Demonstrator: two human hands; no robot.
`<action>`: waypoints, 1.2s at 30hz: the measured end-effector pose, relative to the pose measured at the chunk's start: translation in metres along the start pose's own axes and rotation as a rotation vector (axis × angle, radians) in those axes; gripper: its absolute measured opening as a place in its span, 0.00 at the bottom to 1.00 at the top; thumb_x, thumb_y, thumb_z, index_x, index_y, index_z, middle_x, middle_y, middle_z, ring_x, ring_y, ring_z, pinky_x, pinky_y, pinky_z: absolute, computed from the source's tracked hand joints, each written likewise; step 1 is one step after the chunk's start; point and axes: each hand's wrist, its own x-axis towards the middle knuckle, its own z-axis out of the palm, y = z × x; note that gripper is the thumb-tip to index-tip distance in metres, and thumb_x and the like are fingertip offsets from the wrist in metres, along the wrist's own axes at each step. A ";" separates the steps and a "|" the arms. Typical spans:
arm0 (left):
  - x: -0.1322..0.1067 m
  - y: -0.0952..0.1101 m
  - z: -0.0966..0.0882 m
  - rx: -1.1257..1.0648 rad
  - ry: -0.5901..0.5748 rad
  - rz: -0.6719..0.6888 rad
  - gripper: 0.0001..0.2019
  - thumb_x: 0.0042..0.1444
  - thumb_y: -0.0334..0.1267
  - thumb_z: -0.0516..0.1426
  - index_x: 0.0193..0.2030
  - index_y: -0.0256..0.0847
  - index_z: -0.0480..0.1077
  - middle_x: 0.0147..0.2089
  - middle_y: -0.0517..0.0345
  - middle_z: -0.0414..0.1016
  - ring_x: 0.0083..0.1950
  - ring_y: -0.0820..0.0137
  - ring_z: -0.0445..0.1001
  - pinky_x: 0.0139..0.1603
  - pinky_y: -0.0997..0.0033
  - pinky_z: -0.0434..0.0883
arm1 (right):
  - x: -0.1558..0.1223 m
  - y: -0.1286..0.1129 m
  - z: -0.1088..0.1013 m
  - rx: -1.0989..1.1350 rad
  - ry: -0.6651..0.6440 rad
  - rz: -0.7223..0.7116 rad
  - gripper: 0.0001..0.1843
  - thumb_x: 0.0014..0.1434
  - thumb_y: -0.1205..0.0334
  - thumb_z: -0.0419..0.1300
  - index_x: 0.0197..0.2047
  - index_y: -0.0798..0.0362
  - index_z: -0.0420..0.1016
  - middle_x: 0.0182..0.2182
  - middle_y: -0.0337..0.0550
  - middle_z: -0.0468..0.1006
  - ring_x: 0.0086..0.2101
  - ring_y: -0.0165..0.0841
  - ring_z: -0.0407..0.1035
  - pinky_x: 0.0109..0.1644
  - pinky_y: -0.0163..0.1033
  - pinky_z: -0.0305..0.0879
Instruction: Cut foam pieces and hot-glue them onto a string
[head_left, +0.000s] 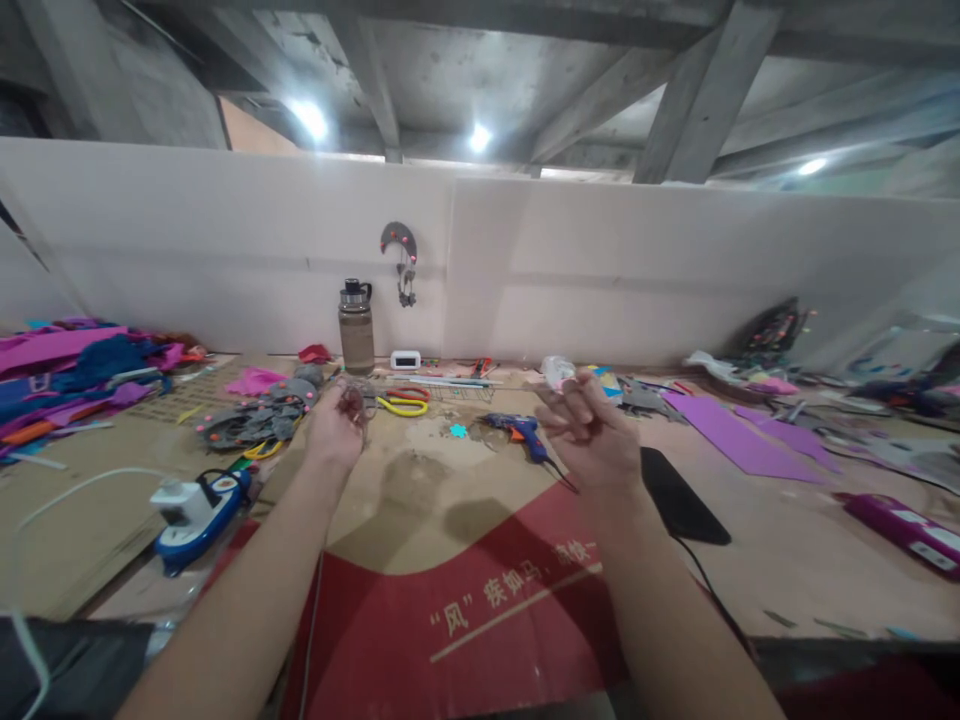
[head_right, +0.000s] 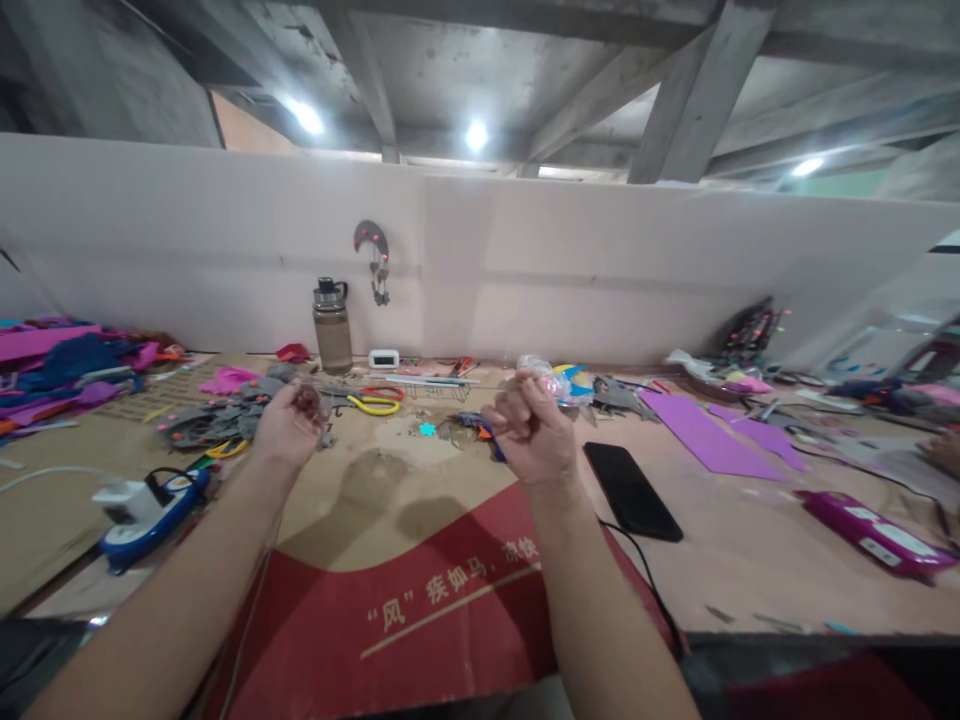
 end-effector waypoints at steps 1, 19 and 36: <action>0.001 0.001 -0.001 -0.018 0.008 0.005 0.01 0.51 0.31 0.55 0.29 0.37 0.66 0.20 0.65 0.69 0.19 0.78 0.67 0.19 0.79 0.63 | -0.002 -0.005 -0.001 0.016 0.006 -0.021 0.05 0.54 0.63 0.59 0.36 0.47 0.70 0.18 0.29 0.51 0.16 0.21 0.39 0.19 0.23 0.54; -0.026 0.001 0.004 0.890 -0.733 0.024 0.13 0.47 0.34 0.59 0.42 0.40 0.73 0.31 0.56 0.74 0.32 0.72 0.71 0.30 0.76 0.66 | -0.014 -0.037 0.015 -0.405 0.077 -0.015 0.09 0.52 0.62 0.58 0.40 0.47 0.71 0.22 0.32 0.63 0.16 0.20 0.42 0.15 0.27 0.36; -0.055 -0.035 0.008 0.707 -1.015 -0.350 0.13 0.50 0.44 0.60 0.35 0.33 0.71 0.17 0.66 0.56 0.18 0.81 0.53 0.21 0.78 0.51 | -0.017 0.036 0.049 -0.922 -0.112 0.077 0.11 0.57 0.58 0.53 0.38 0.53 0.72 0.25 0.37 0.72 0.21 0.23 0.58 0.23 0.30 0.54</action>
